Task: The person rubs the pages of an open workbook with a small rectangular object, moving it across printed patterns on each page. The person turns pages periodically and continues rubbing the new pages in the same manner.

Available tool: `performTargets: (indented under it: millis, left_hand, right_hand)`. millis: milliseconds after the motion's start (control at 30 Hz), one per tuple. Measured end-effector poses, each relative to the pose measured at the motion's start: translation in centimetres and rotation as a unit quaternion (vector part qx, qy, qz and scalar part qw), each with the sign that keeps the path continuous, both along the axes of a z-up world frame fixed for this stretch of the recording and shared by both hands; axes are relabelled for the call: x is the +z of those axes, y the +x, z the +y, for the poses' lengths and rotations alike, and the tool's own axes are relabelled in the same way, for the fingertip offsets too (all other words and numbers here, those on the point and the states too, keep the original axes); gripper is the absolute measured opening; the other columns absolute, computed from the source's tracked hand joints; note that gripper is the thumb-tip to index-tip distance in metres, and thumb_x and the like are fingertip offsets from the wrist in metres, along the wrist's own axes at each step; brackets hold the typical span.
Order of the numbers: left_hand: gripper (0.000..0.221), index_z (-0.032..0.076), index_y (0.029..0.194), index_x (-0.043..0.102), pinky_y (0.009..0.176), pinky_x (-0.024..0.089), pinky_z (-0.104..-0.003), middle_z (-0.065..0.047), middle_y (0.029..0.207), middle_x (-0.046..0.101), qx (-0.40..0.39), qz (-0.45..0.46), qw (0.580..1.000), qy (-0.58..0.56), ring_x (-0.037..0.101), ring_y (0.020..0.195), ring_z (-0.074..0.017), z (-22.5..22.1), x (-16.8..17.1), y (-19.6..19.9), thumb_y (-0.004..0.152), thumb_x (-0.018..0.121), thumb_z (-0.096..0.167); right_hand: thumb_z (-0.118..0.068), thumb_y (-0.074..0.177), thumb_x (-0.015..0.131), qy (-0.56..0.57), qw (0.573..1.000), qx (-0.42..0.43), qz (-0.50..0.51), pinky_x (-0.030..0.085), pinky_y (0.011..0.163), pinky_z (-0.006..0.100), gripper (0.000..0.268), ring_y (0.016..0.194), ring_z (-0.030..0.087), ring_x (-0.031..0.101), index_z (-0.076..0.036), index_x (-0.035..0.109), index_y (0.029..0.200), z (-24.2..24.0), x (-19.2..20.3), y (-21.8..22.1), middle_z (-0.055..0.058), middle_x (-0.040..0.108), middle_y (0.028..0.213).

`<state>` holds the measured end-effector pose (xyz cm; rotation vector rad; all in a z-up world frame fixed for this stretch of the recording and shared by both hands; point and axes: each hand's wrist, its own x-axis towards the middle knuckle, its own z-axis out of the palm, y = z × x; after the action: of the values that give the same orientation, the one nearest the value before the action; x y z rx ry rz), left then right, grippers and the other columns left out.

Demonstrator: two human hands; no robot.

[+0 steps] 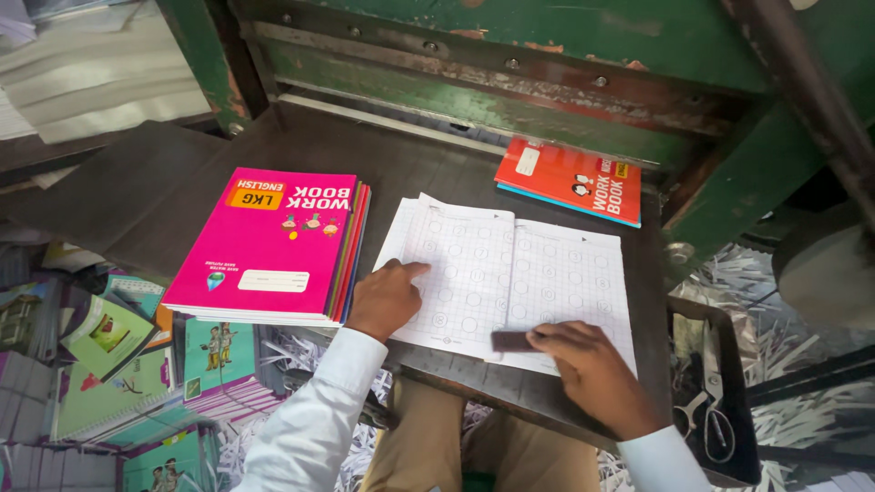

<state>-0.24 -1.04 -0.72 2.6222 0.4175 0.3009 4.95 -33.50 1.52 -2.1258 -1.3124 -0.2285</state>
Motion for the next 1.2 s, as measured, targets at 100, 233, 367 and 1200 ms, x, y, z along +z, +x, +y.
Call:
performTargets:
  millis: [100, 233, 367, 1200]
  left_hand:
    - [0.045, 0.022, 0.124, 0.073, 0.088, 0.056, -0.050, -0.021, 0.114, 0.067, -0.007, -0.019, 1.000, 0.002, 0.070, 0.097, -0.0403, -0.1, 0.0, -0.1, 0.083, 0.058, 0.010]
    - [0.046, 0.018, 0.126, 0.072, 0.094, 0.053, -0.048, -0.022, 0.122, 0.060, 0.008, -0.002, 1.000, 0.003, 0.064, 0.109, -0.0412, -0.4, 0.8, -0.1, 0.082, 0.061, 0.008]
    - [0.057, 0.012, 0.125, 0.073, 0.095, 0.048, -0.050, -0.020, 0.133, 0.055, 0.012, -0.082, 0.994, 0.072, 0.053, 0.120, -0.0404, -1.7, 1.6, -0.1, 0.069, 0.068, 0.002]
    - [0.057, 0.008, 0.114, 0.075, 0.111, 0.041, -0.050, -0.011, 0.125, 0.065, -0.366, -0.224, 0.902, -0.058, 0.053, 0.131, -0.0317, -19.3, -0.9, 2.0, 0.070, 0.083, 0.043]
  right_hand:
    - [0.001, 0.084, 0.068, 0.016, 0.999, -0.031, -0.027, 0.054, 0.088, 0.040, 0.030, 0.102, 0.030, 0.071, -0.008, 0.075, 0.112, -1.0, -0.5, 1.0, 0.009, 0.077, 0.113]
    - [0.002, 0.085, 0.065, 0.035, 0.996, -0.084, -0.015, 0.056, 0.087, 0.038, 0.032, 0.103, 0.031, 0.070, -0.007, 0.074, 0.115, -2.6, -1.2, 2.1, 0.013, 0.075, 0.114]
    - [-0.003, 0.091, 0.065, 0.114, 0.987, -0.112, 0.002, 0.056, 0.087, 0.034, 0.030, 0.104, 0.027, 0.070, -0.007, 0.073, 0.119, -3.2, -2.6, 3.4, 0.013, 0.075, 0.117]
    - [-0.013, 0.103, 0.066, 0.293, 0.858, -0.239, 0.348, 0.044, 0.067, 0.024, 0.037, 0.078, 0.010, 0.058, -0.005, 0.070, 0.138, -6.0, -6.3, 6.5, 0.011, 0.072, 0.098]
